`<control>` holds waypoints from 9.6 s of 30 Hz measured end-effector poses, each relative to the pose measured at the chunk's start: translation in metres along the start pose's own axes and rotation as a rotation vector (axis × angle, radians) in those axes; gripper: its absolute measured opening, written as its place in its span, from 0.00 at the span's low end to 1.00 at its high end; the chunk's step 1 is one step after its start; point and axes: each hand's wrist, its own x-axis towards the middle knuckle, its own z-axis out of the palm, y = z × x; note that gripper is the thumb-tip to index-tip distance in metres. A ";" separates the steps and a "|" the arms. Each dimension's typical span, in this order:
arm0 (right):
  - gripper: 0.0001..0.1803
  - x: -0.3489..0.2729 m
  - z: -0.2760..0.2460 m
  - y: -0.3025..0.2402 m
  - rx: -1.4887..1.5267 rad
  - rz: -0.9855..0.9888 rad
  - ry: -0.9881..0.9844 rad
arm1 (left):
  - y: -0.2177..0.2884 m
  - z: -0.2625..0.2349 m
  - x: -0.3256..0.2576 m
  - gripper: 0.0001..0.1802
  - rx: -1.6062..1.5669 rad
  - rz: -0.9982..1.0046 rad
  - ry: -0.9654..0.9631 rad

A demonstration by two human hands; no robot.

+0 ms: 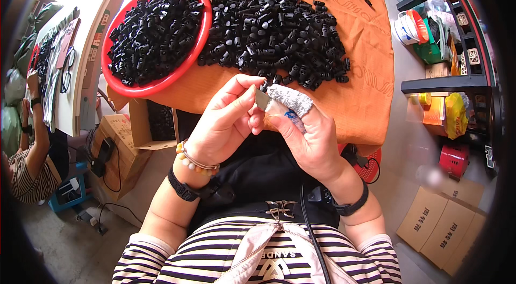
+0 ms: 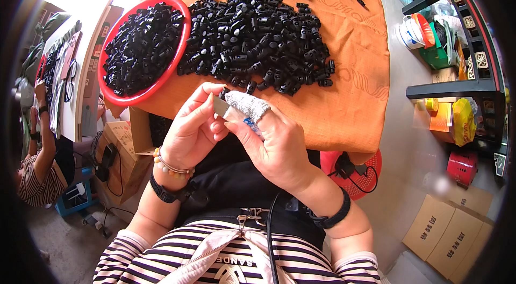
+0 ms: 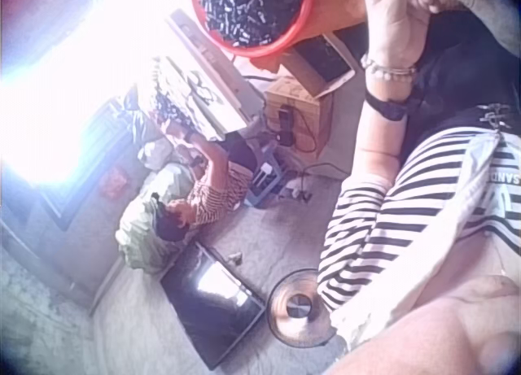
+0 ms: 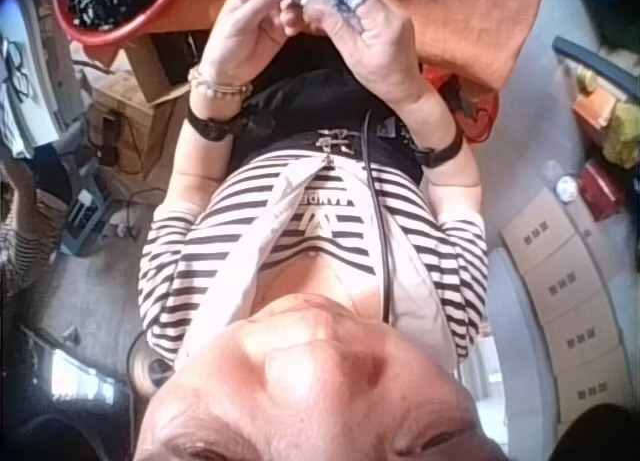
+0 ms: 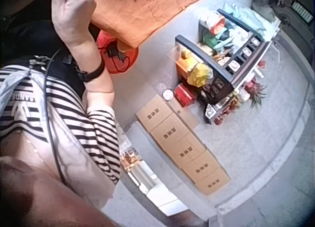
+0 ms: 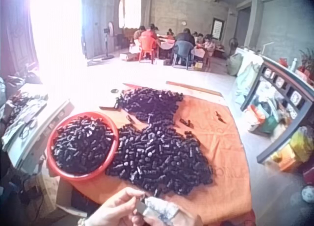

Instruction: Trimming excess material from black plastic shoe components using a small blade.

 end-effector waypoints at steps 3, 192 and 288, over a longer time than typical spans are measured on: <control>0.15 0.000 0.001 0.001 -0.039 -0.019 -0.001 | -0.001 -0.001 -0.001 0.12 0.048 0.011 0.017; 0.19 0.003 0.002 0.017 0.136 0.027 -0.008 | 0.008 0.000 0.007 0.14 0.010 -0.099 -0.020; 0.20 -0.004 -0.006 -0.002 0.179 0.116 -0.084 | 0.008 -0.010 0.001 0.12 -0.083 -0.180 -0.222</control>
